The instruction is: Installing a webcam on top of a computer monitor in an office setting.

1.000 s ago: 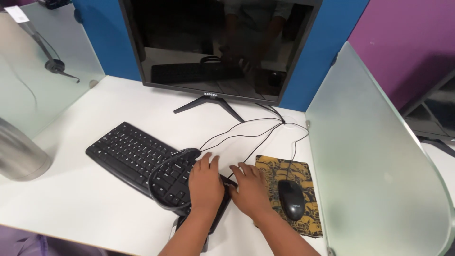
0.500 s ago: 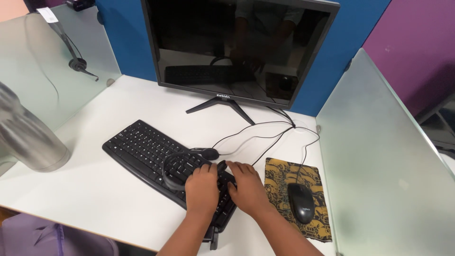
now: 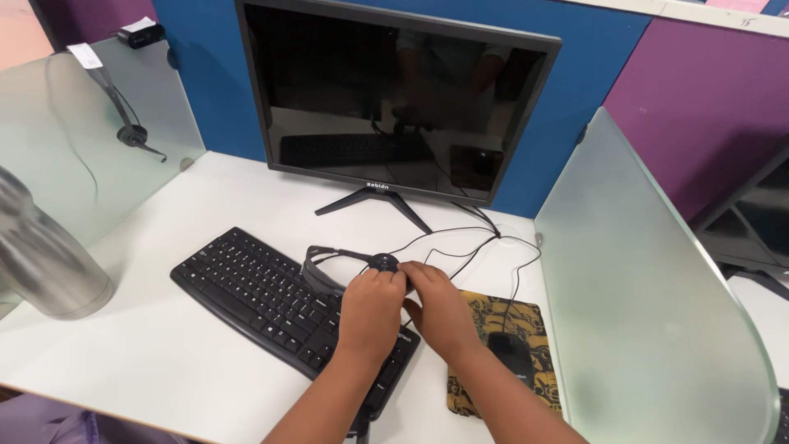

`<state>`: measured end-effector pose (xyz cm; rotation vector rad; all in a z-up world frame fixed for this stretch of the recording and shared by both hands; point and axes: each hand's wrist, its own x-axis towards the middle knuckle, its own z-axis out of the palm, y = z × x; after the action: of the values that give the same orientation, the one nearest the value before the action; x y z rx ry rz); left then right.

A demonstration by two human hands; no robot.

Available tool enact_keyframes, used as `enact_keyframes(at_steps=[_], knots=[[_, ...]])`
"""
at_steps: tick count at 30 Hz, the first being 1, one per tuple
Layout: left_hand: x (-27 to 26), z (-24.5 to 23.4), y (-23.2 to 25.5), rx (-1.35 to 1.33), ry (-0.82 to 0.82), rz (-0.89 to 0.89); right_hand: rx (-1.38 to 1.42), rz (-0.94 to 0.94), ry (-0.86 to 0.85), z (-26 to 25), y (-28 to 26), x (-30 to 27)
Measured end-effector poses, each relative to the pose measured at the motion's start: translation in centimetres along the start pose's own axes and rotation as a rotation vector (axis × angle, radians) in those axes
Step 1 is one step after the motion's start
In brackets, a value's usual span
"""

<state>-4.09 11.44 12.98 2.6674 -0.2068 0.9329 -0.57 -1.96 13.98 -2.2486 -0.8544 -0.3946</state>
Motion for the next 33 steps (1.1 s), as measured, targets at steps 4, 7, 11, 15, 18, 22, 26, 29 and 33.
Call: enact_keyframes(at_steps=[4,7,11,15,18,22,26,29,33], knots=[[1.6,-1.1,0.8,-0.064,0.05,0.042,0.022,0.03,0.014,-1.2,0.0,1.0],[2.5,-1.6,1.0,-0.117,0.029,0.067,0.132,0.11,0.044,-1.3,0.9,1.5],[3.7,-3.8,1.3,-0.087,0.189,0.104,0.198,0.243,0.09,-2.0,2.5,2.4],[3.9,-4.4,0.6,-0.11,0.296,-0.044,0.213,0.341,0.094,-2.9,4.4,2.9],[3.6,-1.5,-1.1,-0.371,0.245,-0.29,0.394,0.563,0.065,-3.9,3.6,3.3],[3.3,4.1,-3.3,-0.632,0.081,-0.451,0.67,0.677,0.05,-4.2,3.9,3.2],[3.9,4.5,-2.6,-0.825,-0.183,-0.682,0.856,0.696,0.076,-4.3,4.8,2.9],[4.1,5.5,-2.8,-0.928,-0.255,-0.784,0.95,0.705,0.093,-4.8,5.8,2.7],[4.3,7.7,-3.7,-1.153,-0.139,-0.846,0.9,0.765,0.136,-6.6,5.6,3.1]])
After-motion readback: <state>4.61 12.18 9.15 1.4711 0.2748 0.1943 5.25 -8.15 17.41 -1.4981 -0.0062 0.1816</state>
